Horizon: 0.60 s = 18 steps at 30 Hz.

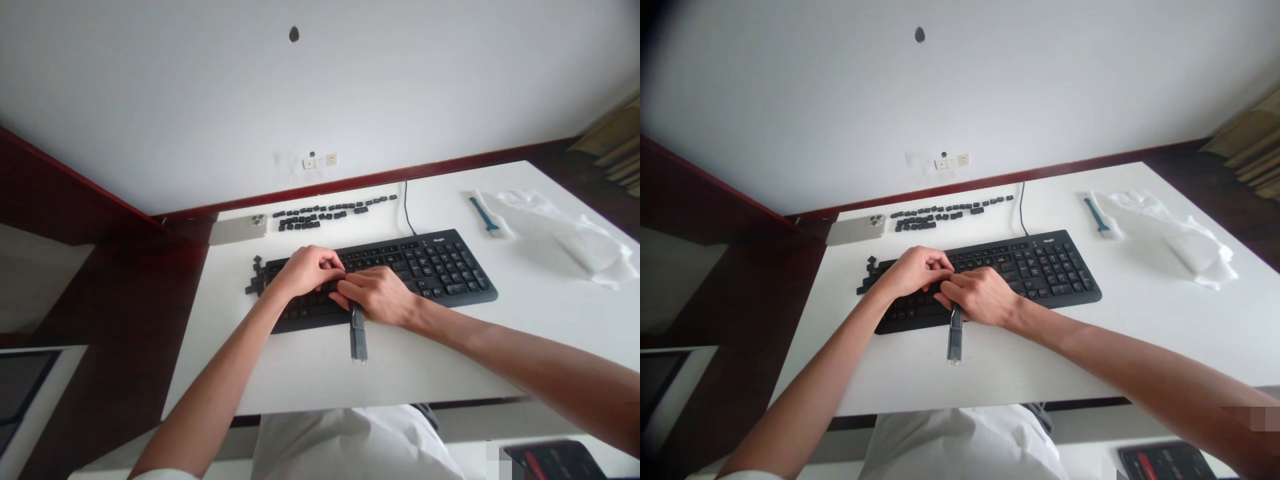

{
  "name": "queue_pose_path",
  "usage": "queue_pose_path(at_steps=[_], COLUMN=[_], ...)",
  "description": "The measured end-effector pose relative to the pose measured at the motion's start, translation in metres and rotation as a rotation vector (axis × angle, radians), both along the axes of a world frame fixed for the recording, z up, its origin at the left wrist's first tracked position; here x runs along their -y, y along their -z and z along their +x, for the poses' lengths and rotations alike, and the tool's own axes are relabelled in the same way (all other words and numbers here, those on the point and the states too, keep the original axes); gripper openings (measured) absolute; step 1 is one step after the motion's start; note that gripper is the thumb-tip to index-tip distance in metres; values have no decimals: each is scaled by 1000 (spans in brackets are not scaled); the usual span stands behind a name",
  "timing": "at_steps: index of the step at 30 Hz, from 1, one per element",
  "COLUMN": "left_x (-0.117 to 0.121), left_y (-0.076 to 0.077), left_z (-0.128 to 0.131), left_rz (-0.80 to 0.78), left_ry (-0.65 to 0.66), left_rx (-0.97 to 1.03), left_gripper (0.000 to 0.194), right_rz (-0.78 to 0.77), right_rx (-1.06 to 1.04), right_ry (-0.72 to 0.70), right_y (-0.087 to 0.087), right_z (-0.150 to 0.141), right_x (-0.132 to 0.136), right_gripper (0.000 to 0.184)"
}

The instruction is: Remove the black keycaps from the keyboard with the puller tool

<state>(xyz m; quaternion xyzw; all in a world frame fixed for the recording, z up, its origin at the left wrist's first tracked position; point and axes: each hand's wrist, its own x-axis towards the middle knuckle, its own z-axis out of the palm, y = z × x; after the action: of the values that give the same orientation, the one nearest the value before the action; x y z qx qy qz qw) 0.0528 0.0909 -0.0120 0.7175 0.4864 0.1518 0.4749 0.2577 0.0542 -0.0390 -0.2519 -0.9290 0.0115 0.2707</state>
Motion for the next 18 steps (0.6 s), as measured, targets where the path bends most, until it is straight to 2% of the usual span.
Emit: queue_pose_path(at_steps=[6,10,15,18], left_x=[2,7,9,8], left_y=[0,-4,-5,-5], left_z=[4,6,6,5], left_rz=[-35,29,52,43], left_ry=[-21,-33,-25,-22], left_rx=[-27,-105,-96,-84], left_gripper=[20,15,13,14], right_rz=[-13,52,-33,-28], right_rx=[-54,-46,28,64], right_ry=[-19,-91,-9,10], right_y=[-3,-2,0,0], right_z=[3,-2,-10,-11], right_x=[5,15,18,17], right_gripper=[37,37,38,38])
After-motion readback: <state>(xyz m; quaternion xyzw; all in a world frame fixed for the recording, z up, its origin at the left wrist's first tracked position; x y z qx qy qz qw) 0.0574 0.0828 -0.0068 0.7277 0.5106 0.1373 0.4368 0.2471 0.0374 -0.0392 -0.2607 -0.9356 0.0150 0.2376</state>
